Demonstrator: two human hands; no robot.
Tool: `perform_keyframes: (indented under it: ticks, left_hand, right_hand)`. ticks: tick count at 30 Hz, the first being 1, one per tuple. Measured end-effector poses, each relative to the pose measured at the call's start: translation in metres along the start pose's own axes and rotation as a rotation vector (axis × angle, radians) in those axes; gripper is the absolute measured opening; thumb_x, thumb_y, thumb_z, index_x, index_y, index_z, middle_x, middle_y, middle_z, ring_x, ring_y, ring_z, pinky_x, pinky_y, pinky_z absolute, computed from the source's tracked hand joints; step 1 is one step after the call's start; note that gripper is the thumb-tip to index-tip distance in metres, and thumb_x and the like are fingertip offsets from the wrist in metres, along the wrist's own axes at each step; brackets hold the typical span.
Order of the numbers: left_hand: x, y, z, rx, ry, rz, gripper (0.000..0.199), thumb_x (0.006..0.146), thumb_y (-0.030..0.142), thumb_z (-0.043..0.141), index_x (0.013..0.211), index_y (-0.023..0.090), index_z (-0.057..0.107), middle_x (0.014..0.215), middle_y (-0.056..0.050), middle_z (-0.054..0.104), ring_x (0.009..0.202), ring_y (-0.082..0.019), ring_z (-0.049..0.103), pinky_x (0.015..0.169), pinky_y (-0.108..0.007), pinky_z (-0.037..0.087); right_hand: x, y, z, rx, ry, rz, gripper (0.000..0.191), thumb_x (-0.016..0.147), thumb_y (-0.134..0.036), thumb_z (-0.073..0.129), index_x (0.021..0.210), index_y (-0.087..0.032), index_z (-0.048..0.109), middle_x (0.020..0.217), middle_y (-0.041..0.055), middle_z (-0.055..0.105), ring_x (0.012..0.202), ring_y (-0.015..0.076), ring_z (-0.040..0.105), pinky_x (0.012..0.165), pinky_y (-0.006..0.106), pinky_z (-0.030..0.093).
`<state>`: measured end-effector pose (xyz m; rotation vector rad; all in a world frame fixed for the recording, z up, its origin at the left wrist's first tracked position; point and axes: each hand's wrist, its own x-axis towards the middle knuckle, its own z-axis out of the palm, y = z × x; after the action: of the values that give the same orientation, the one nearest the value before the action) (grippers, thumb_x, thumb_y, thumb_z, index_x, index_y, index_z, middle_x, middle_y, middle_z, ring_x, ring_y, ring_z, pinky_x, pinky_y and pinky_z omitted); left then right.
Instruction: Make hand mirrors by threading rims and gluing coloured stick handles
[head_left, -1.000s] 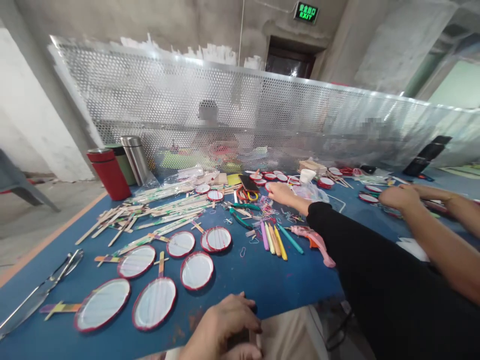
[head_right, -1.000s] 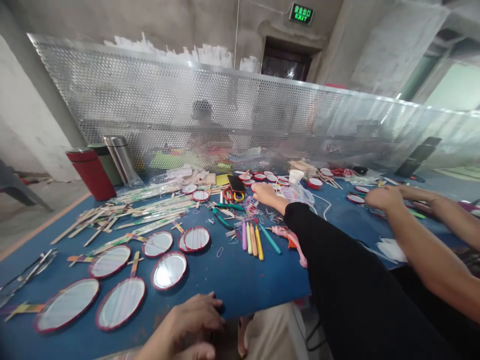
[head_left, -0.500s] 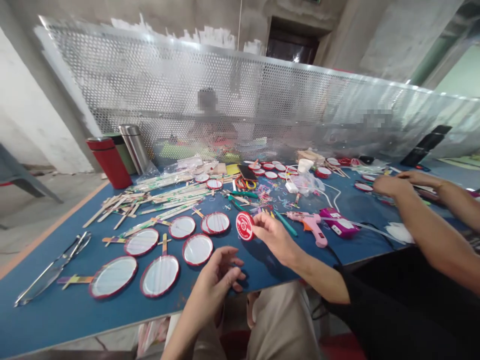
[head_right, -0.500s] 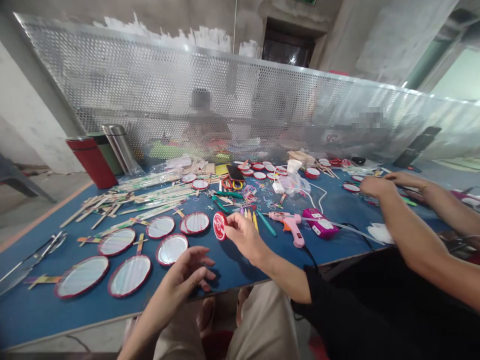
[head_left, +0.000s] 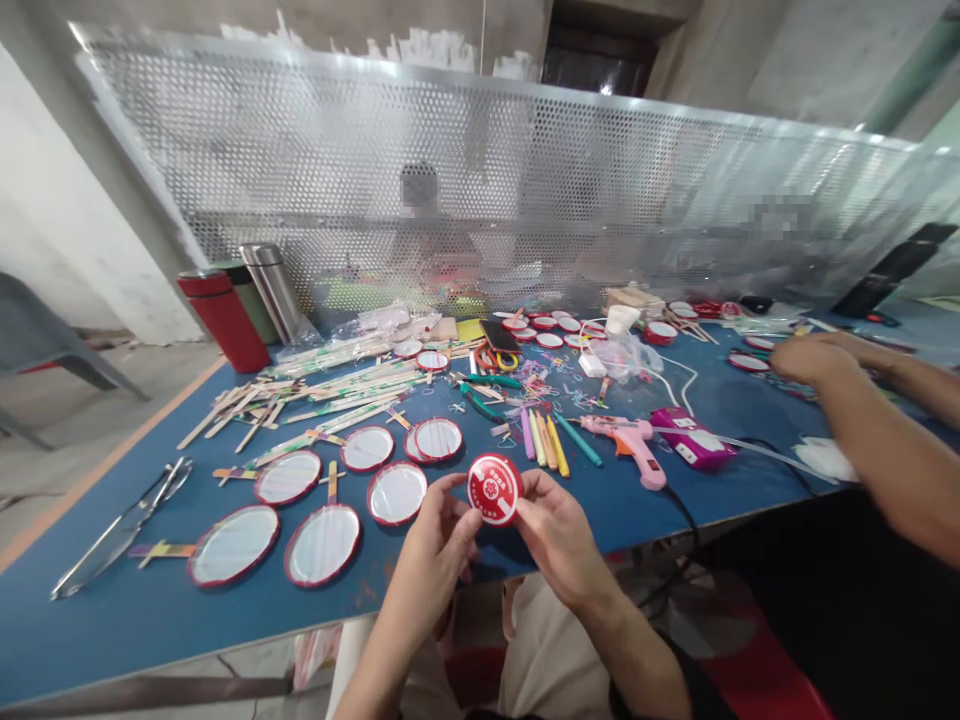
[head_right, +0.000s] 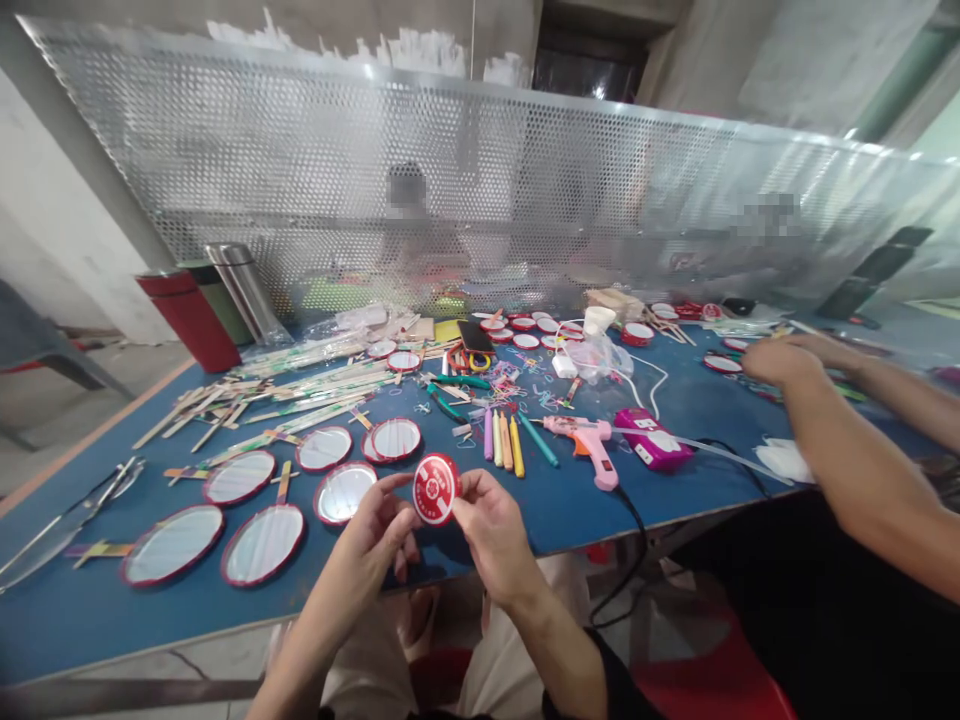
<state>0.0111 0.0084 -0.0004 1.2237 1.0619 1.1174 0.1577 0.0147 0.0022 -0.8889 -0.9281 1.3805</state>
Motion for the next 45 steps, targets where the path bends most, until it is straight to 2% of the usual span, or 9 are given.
perform_keyframes:
  ticks: [4, 8, 12, 19, 24, 31, 38, 42, 45]
  left_hand:
    - [0.002, 0.0, 0.002, 0.108, -0.06, 0.058, 0.044, 0.085, 0.045, 0.054, 0.118, 0.018, 0.046, 0.086, -0.002, 0.061, 0.058, -0.014, 0.059, 0.051, -0.026, 0.048]
    - [0.006, -0.002, 0.002, 0.283, 0.062, 0.043, 0.028, 0.084, 0.038, 0.053, 0.104, 0.017, 0.053, 0.08, -0.002, 0.063, 0.074, -0.02, 0.062, 0.069, -0.032, 0.05]
    - [0.008, -0.007, 0.003, 0.322, 0.088, -0.028, 0.022, 0.084, 0.035, 0.047, 0.099, 0.02, 0.053, 0.08, -0.001, 0.062, 0.065, -0.019, 0.061, 0.058, -0.03, 0.049]
    - [0.013, 0.003, -0.003, 0.35, -0.071, 0.02, 0.02, 0.083, 0.036, 0.049, 0.073, 0.019, 0.053, 0.064, 0.003, 0.049, 0.061, -0.015, 0.047, 0.055, -0.023, 0.037]
    - [0.012, 0.005, -0.009, 0.289, -0.103, -0.003, 0.021, 0.082, 0.038, 0.049, 0.073, 0.019, 0.052, 0.064, 0.004, 0.046, 0.061, -0.014, 0.043, 0.055, -0.023, 0.034]
    - [0.008, -0.001, -0.009, 0.323, -0.042, 0.051, 0.02, 0.084, 0.036, 0.045, 0.078, 0.019, 0.052, 0.068, 0.002, 0.048, 0.064, -0.015, 0.045, 0.059, -0.025, 0.035]
    - [0.007, -0.007, -0.011, 0.179, -0.008, 0.051, 0.02, 0.085, 0.038, 0.048, 0.092, 0.019, 0.05, 0.061, 0.007, 0.041, 0.057, -0.013, 0.04, 0.055, -0.023, 0.031]
    - [0.009, -0.006, -0.012, -0.031, -0.035, -0.011, 0.048, 0.082, 0.043, 0.053, 0.12, 0.016, 0.038, 0.059, 0.01, 0.039, 0.051, -0.011, 0.037, 0.05, -0.021, 0.028]
    - [0.008, -0.004, -0.013, -0.033, -0.048, -0.007, 0.037, 0.081, 0.041, 0.056, 0.107, 0.017, 0.047, 0.061, 0.008, 0.042, 0.053, -0.01, 0.038, 0.05, -0.02, 0.029]
  right_hand:
    - [-0.012, 0.014, -0.008, -0.678, -0.152, -0.391, 0.007, 0.081, -0.015, 0.055, 0.076, -0.02, 0.054, 0.074, -0.0012, 0.055, 0.069, 0.0135, 0.05, 0.066, 0.025, 0.041]
    - [-0.017, 0.023, -0.007, -1.141, -0.299, -0.777, 0.014, 0.083, -0.009, 0.048, 0.077, -0.019, 0.056, 0.075, 0.0032, 0.059, 0.073, 0.0175, 0.05, 0.069, 0.03, 0.04]
    - [-0.013, -0.001, -0.011, -1.071, -0.423, -0.717, 0.014, 0.09, -0.013, 0.048, 0.087, -0.019, 0.06, 0.081, 0.003, 0.063, 0.079, 0.0164, 0.055, 0.075, 0.028, 0.043]
    - [0.036, -0.071, -0.029, -1.402, -0.153, -0.505, 0.014, 0.089, -0.012, 0.052, 0.084, -0.018, 0.064, 0.082, 0.0029, 0.066, 0.078, 0.0163, 0.061, 0.07, 0.025, 0.044]
    - [0.064, -0.051, -0.02, -1.771, -0.514, -0.486, 0.013, 0.092, -0.014, 0.053, 0.091, -0.016, 0.066, 0.091, 0.0049, 0.068, 0.088, 0.016, 0.063, 0.077, 0.024, 0.045]
    - [0.075, -0.005, 0.001, -1.85, -0.585, -0.454, 0.023, 0.088, -0.002, 0.044, 0.085, -0.01, 0.065, 0.09, 0.0165, 0.066, 0.082, 0.0228, 0.065, 0.066, 0.029, 0.047]
    - [0.07, -0.017, 0.005, -1.668, -0.458, -0.388, 0.014, 0.089, -0.011, 0.046, 0.087, -0.012, 0.06, 0.082, 0.0093, 0.068, 0.073, 0.0169, 0.065, 0.062, 0.024, 0.046]
    - [0.043, -0.019, -0.001, -1.232, -0.378, -0.308, 0.019, 0.097, -0.023, 0.039, 0.094, -0.015, 0.055, 0.069, -0.0017, 0.061, 0.056, 0.0095, 0.056, 0.053, 0.018, 0.043]
    - [0.033, -0.013, -0.003, -0.862, -0.274, -0.218, 0.015, 0.091, -0.028, 0.05, 0.085, -0.016, 0.057, 0.07, -0.0021, 0.058, 0.06, 0.0102, 0.054, 0.056, 0.02, 0.043]
